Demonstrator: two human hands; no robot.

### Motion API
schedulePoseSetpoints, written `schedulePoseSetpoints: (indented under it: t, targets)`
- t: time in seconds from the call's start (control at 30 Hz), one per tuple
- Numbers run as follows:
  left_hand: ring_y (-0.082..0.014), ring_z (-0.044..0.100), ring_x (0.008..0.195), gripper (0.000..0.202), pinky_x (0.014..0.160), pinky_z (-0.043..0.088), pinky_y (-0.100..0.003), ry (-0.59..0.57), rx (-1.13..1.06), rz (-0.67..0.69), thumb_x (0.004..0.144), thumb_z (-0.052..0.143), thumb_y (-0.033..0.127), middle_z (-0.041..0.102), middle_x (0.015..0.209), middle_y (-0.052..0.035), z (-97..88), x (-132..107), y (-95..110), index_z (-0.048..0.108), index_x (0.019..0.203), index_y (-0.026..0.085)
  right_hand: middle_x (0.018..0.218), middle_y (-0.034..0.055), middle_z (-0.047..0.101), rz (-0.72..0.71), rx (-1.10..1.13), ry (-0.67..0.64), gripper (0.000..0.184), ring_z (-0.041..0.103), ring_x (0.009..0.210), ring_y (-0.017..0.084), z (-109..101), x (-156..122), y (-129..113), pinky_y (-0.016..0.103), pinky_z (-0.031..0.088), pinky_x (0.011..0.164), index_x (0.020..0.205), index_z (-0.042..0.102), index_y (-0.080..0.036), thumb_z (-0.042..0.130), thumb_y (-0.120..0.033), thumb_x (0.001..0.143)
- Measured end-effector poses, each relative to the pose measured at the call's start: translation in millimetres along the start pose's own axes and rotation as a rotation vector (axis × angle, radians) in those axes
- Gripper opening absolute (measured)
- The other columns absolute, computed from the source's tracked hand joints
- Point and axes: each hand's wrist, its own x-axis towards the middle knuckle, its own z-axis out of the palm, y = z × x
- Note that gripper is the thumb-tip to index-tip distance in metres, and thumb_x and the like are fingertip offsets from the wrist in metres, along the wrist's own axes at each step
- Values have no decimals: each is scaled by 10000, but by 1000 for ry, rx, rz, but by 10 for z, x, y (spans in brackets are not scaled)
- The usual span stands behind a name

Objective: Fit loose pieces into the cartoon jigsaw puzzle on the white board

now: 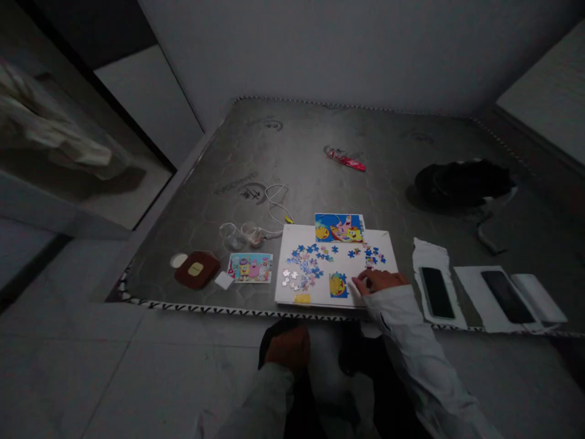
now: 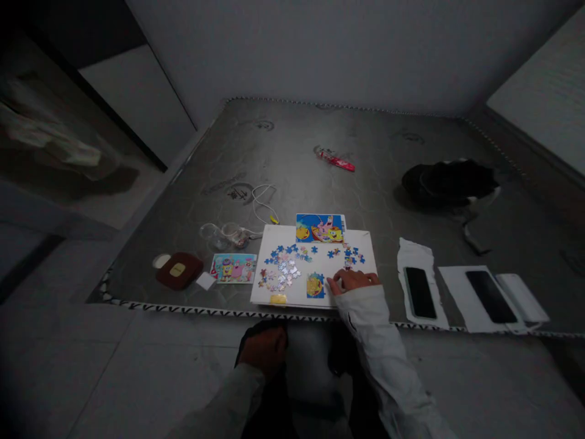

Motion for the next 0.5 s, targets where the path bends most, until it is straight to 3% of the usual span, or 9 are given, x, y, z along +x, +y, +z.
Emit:
schedulePoseSetpoints:
  t: [0.23, 0.5]
  targets:
    - [-201, 684, 987, 263, 778, 429, -310, 7, -19, -2, 983, 414, 264, 751, 1049, -27, -9, -22, -70, 677, 969, 256, 912, 3, 739, -8, -12, -32, 169, 628, 882, 207, 27, 494, -177, 381, 338, 856, 1020, 705, -269, 593, -360, 932]
    - [-207, 693, 992, 264, 791, 443, -311, 0, -40, 22, 984, 413, 262, 753, 1052, -50, 25, -4, -13, 676, 974, 243, 1125, 60, 721, 1, -20, -64, 286, 612, 1087, 251, 168, 878, -295, 389, 350, 897, 1194, 691, -245, 583, -278, 932]
